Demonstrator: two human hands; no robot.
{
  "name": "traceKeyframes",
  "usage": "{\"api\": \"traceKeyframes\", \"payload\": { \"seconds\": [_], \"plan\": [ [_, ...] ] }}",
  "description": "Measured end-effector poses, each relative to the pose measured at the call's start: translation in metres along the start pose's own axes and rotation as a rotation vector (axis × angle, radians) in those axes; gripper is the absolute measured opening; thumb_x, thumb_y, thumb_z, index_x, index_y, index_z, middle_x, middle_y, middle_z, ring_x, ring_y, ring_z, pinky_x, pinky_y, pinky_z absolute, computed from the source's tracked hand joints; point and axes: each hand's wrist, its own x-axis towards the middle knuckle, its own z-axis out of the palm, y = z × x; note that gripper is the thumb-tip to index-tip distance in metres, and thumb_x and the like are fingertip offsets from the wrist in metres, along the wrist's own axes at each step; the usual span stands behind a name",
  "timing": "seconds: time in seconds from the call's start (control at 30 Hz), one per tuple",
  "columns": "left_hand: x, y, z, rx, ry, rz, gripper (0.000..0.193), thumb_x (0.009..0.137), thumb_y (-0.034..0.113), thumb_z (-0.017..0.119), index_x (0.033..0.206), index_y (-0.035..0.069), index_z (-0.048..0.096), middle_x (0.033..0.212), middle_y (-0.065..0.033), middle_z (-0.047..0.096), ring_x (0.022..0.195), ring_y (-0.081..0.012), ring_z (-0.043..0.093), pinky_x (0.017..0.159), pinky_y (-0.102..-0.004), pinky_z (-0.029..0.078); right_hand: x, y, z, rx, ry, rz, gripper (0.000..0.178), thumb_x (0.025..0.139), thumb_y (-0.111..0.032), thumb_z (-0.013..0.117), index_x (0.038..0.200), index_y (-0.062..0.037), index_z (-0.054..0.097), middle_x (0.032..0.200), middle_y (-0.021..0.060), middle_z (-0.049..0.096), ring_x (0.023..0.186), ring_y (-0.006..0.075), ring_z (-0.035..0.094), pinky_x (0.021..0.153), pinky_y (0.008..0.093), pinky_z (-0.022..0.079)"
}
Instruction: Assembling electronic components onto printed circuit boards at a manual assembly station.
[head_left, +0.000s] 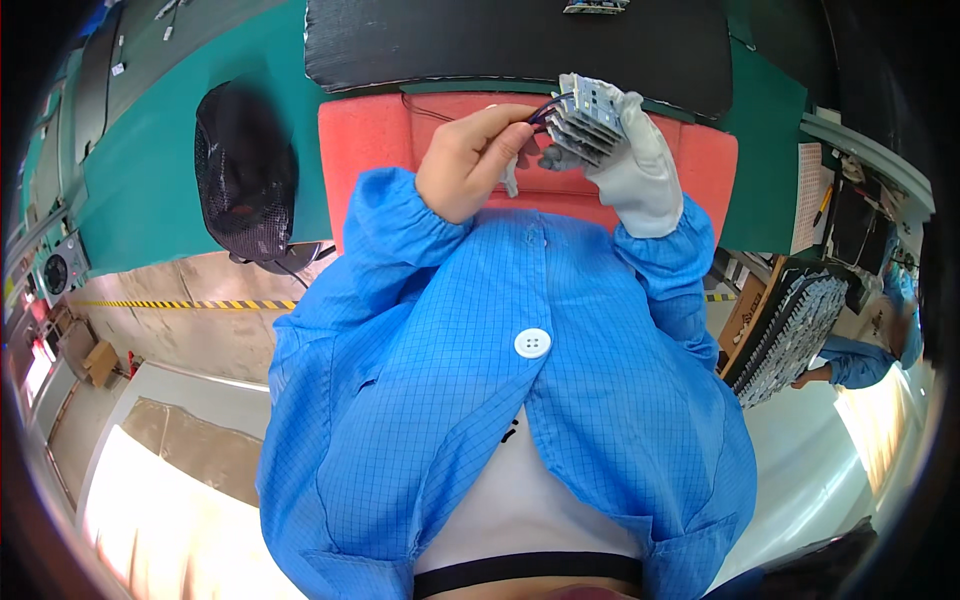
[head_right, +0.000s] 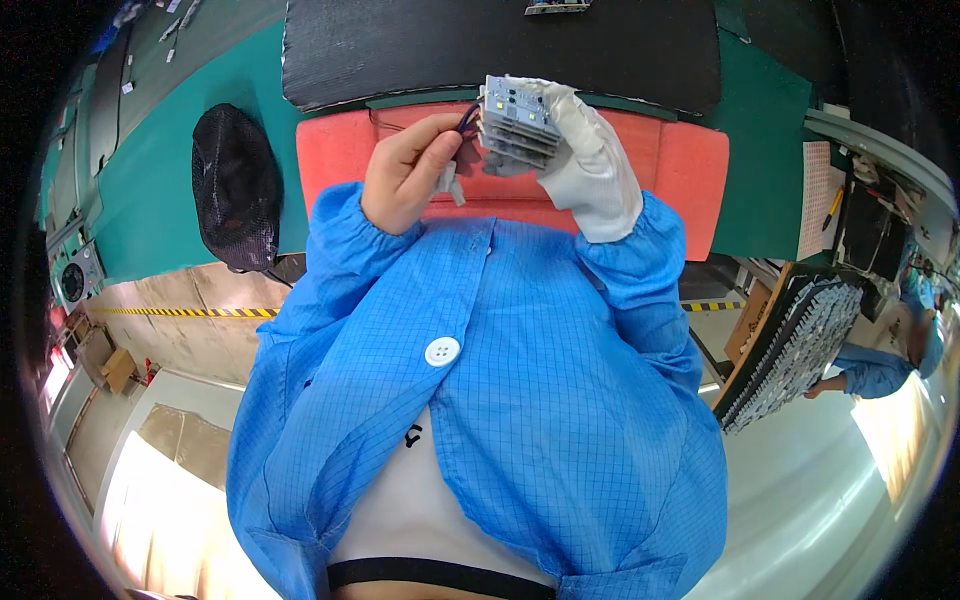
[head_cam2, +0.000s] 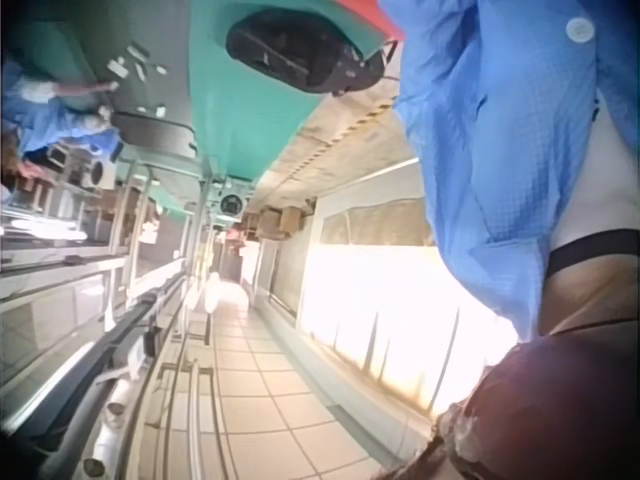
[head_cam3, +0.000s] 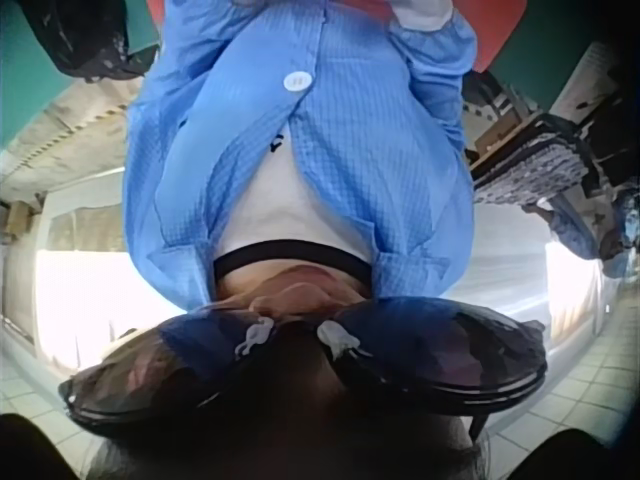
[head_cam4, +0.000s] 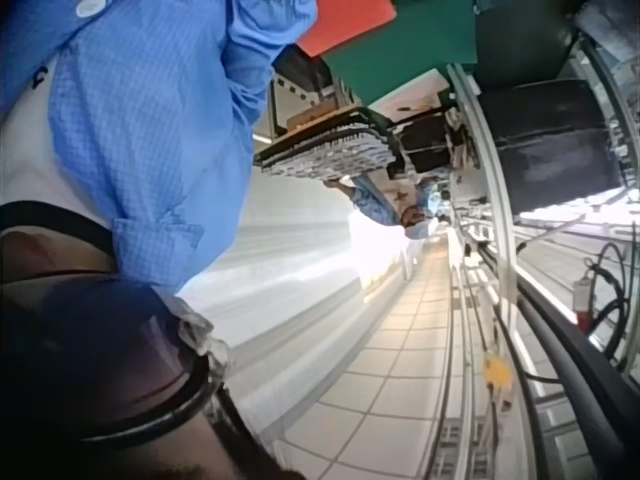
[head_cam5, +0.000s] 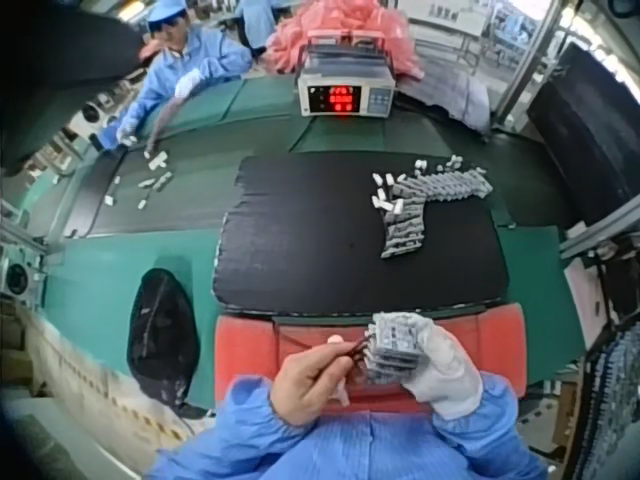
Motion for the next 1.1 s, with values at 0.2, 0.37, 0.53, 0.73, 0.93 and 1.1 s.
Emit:
{"api": "traceKeyframes", "payload": {
  "seconds": [0.2,0.37,0.53,0.73,0.93,1.1],
  "plan": [
    [-0.005,-0.020,0.010,-0.323,0.085,-0.240,0.027,0.097,0.016,0.044,0.112,-0.003,0.055,0.082,-0.0065,0.063,0.071,-0.0091,0.057,0.062,-0.0204,0.045,0.007,0.022,0.001,-0.137,0.217,-0.065,0.059,0.097,-0.050,0.026,0.121,-0.0017,0.049,0.105,0.0098,0.061,0.085,0.0185,0.062,0.071,0.0313,0.053],
    [-0.007,-0.022,0.005,-0.039,0.118,-0.259,0.020,0.090,0.014,0.055,0.100,-0.002,0.061,0.080,-0.0052,0.058,0.069,-0.0105,0.055,0.063,-0.0257,0.045,0.009,0.021,0.004,-0.268,0.335,-0.010,0.060,0.096,-0.052,0.029,0.113,-0.0005,0.055,0.092,0.0088,0.063,0.076,0.0163,0.061,0.065,0.0277,0.051],
    [-0.006,-0.022,-0.009,0.360,0.123,-0.010,0.017,0.081,0.013,0.065,0.091,-0.001,0.066,0.080,-0.0058,0.055,0.071,-0.0129,0.054,0.065,-0.0268,0.046,0.008,0.018,0.001,-0.348,0.409,0.084,0.067,0.090,-0.061,0.037,0.105,0.0007,0.059,0.081,0.0058,0.062,0.066,0.0109,0.057,0.057,0.0230,0.046],
    [-0.004,-0.026,-0.007,0.288,0.156,-0.076,0.021,0.071,0.010,0.075,0.087,0.000,0.067,0.078,-0.0047,0.054,0.069,-0.0124,0.052,0.063,-0.0273,0.045,0.004,0.013,0.000,-0.362,0.332,0.180,0.068,0.090,-0.062,0.038,0.102,0.0004,0.062,0.072,0.0045,0.061,0.056,0.0080,0.052,0.048,0.0215,0.041],
    [-0.001,-0.038,-0.004,0.140,0.358,-0.059,0.025,0.066,0.008,0.079,0.084,-0.001,0.065,0.080,-0.0038,0.058,0.070,-0.0115,0.057,0.064,-0.0256,0.048,0.002,0.012,-0.009,-0.461,0.119,0.259,0.054,0.090,-0.048,0.048,0.102,0.0033,0.062,0.071,0.0087,0.064,0.053,0.0088,0.056,0.044,0.0211,0.040],
    [0.001,-0.043,-0.008,0.149,0.342,-0.007,0.020,0.074,-0.002,0.072,0.090,-0.002,0.062,0.087,-0.0073,0.065,0.083,-0.0125,0.061,0.074,-0.0243,0.050,0.000,0.006,-0.008,-0.402,0.045,0.261,0.047,0.088,-0.039,0.053,0.107,0.0039,0.059,0.075,0.0083,0.064,0.057,0.0087,0.058,0.047,0.0204,0.043]
  ]
}}
